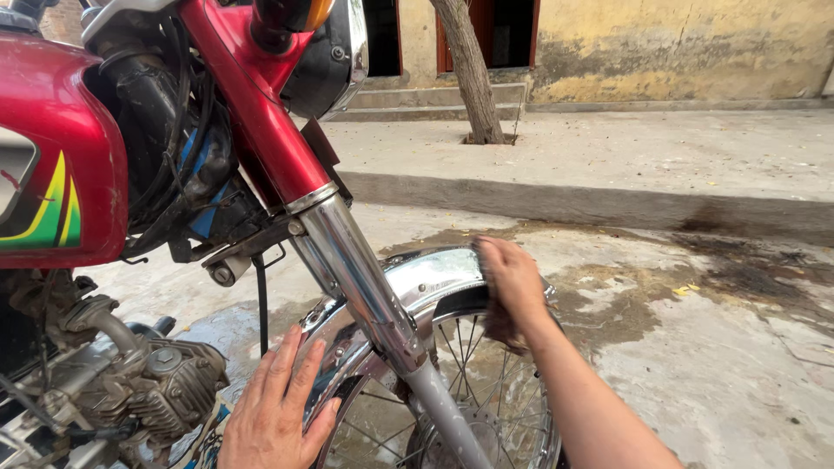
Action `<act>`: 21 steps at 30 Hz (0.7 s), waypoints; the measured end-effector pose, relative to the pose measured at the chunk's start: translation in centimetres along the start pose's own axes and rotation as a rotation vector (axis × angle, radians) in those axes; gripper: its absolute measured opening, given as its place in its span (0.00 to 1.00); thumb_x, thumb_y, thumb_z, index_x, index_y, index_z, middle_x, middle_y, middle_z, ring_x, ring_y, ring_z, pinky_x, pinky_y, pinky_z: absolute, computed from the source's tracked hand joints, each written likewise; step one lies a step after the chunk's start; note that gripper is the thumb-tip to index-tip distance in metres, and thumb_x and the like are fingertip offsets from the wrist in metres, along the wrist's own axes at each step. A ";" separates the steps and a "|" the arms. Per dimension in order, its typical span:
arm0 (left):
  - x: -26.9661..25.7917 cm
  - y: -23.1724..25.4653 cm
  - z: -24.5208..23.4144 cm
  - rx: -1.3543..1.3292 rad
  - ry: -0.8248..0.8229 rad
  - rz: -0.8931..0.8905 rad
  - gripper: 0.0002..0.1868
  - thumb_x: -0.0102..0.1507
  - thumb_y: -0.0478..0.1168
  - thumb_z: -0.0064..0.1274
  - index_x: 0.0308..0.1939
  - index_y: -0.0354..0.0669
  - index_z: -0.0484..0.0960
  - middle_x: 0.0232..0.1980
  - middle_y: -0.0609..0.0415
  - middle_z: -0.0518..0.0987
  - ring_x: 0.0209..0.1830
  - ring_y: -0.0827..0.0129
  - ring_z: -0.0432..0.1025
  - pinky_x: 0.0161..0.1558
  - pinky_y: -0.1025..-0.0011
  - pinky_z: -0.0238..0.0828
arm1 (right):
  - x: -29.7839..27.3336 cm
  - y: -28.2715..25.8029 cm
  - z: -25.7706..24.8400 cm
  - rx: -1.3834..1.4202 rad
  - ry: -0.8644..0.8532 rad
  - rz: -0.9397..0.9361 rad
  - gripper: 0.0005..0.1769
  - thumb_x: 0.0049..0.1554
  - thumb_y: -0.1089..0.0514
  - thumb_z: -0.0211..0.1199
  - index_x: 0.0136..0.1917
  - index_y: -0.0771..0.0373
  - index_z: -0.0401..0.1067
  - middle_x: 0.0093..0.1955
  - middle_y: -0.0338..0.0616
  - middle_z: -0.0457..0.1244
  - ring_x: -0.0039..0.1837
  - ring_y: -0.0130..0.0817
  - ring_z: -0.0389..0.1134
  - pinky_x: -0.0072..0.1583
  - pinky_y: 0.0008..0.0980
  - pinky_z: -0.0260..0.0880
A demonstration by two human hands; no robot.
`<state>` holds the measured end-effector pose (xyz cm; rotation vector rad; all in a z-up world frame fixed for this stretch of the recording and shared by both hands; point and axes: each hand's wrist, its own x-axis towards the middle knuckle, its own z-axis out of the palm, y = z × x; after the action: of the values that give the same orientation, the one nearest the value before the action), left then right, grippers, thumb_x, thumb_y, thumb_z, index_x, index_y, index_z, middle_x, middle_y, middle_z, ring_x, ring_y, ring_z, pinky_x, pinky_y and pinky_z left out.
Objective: The person cleans a motorcycle by wiping the front fender, forks, and headlight with a cloth, and then scrubs the front wheel spokes and rim using a cloth and water from a bucket.
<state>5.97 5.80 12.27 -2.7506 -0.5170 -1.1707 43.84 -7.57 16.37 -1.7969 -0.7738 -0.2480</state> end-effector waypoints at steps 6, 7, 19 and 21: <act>0.1 -0.2 0.2 -0.012 -0.011 0.023 0.45 0.54 0.56 0.57 0.75 0.53 0.61 0.79 0.41 0.54 0.72 0.36 0.59 0.62 0.48 0.62 | 3.9 13.1 -1.0 -0.038 0.047 0.130 0.33 0.64 0.32 0.49 0.65 0.57 0.77 0.60 0.55 0.71 0.63 0.48 0.71 0.66 0.41 0.67; 0.1 -0.1 0.2 -0.005 -0.027 -0.002 0.45 0.54 0.56 0.57 0.75 0.54 0.61 0.79 0.42 0.54 0.72 0.37 0.59 0.62 0.48 0.62 | 4.1 14.0 -0.9 -0.039 0.044 0.131 0.33 0.64 0.32 0.49 0.65 0.57 0.77 0.60 0.55 0.71 0.63 0.48 0.71 0.66 0.41 0.67; 0.1 0.8 -0.2 0.019 0.027 -0.021 0.47 0.52 0.54 0.59 0.75 0.56 0.62 0.79 0.45 0.56 0.69 0.41 0.62 0.60 0.50 0.65 | 0.7 6.8 -1.4 -0.126 0.100 -0.021 0.33 0.62 0.32 0.48 0.63 0.56 0.76 0.63 0.53 0.67 0.66 0.53 0.66 0.66 0.44 0.63; 0.1 0.8 -0.2 0.022 0.044 -0.010 0.47 0.52 0.55 0.58 0.75 0.56 0.62 0.79 0.46 0.56 0.67 0.42 0.63 0.60 0.50 0.66 | 0.4 6.6 -1.4 -0.154 0.087 -0.049 0.33 0.62 0.32 0.47 0.65 0.53 0.75 0.62 0.51 0.67 0.66 0.52 0.66 0.66 0.44 0.62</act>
<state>6.20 5.03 12.54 -2.7004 -0.5357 -1.2173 48.48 -9.89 12.03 -1.9001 -0.7542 -0.4253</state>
